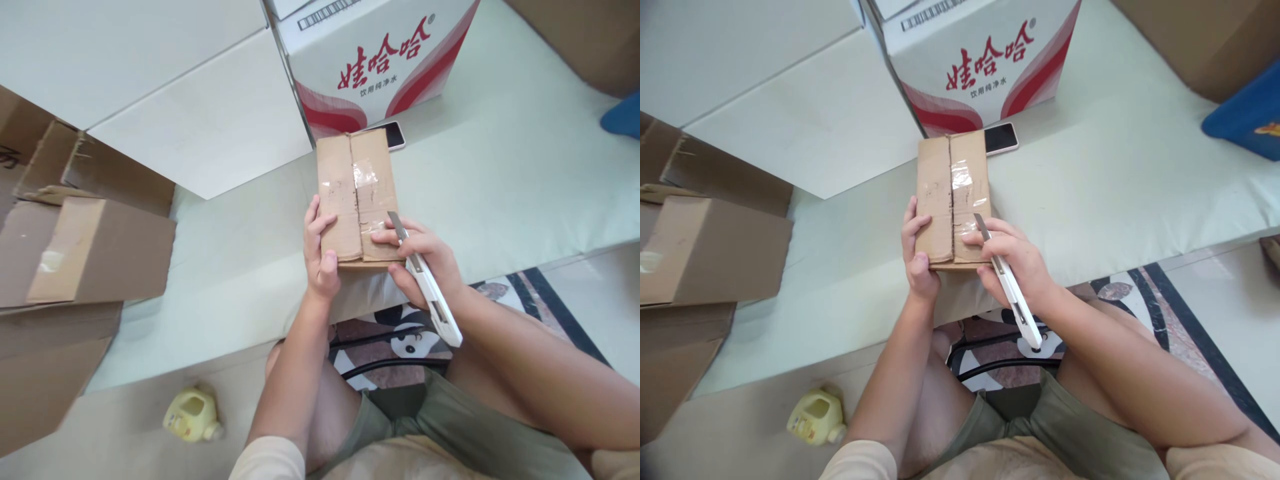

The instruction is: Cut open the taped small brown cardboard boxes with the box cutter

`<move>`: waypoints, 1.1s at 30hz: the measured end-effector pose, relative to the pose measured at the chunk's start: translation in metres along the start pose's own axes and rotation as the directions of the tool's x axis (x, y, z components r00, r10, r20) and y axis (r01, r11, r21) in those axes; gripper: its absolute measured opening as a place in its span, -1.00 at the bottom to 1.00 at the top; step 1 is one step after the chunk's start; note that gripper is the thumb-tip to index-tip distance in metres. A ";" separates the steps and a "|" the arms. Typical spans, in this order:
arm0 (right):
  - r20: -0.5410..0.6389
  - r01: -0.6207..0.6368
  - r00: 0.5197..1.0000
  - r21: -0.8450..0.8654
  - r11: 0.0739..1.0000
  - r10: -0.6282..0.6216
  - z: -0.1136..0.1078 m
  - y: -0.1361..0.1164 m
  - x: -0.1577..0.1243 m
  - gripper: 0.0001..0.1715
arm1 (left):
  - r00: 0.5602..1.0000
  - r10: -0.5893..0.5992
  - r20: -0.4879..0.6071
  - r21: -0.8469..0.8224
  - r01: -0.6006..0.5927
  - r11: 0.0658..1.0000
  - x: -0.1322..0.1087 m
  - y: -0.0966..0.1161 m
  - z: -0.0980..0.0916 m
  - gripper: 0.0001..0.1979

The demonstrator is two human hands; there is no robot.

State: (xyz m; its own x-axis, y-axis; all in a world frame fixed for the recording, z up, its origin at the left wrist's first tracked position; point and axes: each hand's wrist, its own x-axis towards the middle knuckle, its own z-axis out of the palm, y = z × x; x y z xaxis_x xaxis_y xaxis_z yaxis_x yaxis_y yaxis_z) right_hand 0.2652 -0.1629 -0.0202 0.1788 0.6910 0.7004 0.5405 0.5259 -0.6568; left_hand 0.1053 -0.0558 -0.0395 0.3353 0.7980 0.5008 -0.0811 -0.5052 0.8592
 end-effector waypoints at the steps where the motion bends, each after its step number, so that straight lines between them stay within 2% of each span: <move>1: 0.006 0.001 1.000 -0.003 1.000 0.000 0.000 0.000 0.000 -0.67 | 1.000 0.002 -0.001 -0.002 -0.002 1.000 0.000 0.000 0.000 -0.55; 5: 0.021 -0.013 1.000 -0.013 1.000 0.013 -0.001 0.000 0.000 -0.66 | 1.000 -0.019 -0.011 0.015 0.019 1.000 -0.001 -0.002 -0.001 -0.52; 10: 0.002 -0.013 1.000 -0.005 1.000 0.013 0.000 0.000 0.000 -0.67 | 1.000 0.024 0.007 0.002 -0.024 1.000 0.000 -0.002 -0.001 -0.56; 17: 0.012 -0.020 1.000 0.003 1.000 0.020 0.000 0.001 -0.001 -0.67 | 0.999 -0.052 -0.003 -0.003 0.052 0.999 0.000 0.000 -0.002 -0.49; 25: -0.006 -0.010 1.000 -0.005 1.000 0.010 0.002 0.001 -0.002 -0.74 | 0.998 -0.058 -0.006 0.019 0.058 0.998 0.000 0.003 -0.002 -0.49; 33: -0.003 0.003 1.000 0.005 1.000 -0.003 0.002 0.001 -0.002 -0.73 | 1.000 -0.030 -0.007 0.027 0.031 0.999 -0.001 0.002 -0.001 -0.53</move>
State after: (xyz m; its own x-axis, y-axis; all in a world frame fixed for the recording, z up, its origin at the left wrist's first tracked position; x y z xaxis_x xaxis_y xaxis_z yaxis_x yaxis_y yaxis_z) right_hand 0.2639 -0.1633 -0.0226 0.1800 0.6881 0.7030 0.5367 0.5302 -0.6564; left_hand 0.1034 -0.0573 -0.0386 0.3311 0.8152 0.4751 -0.0458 -0.4891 0.8711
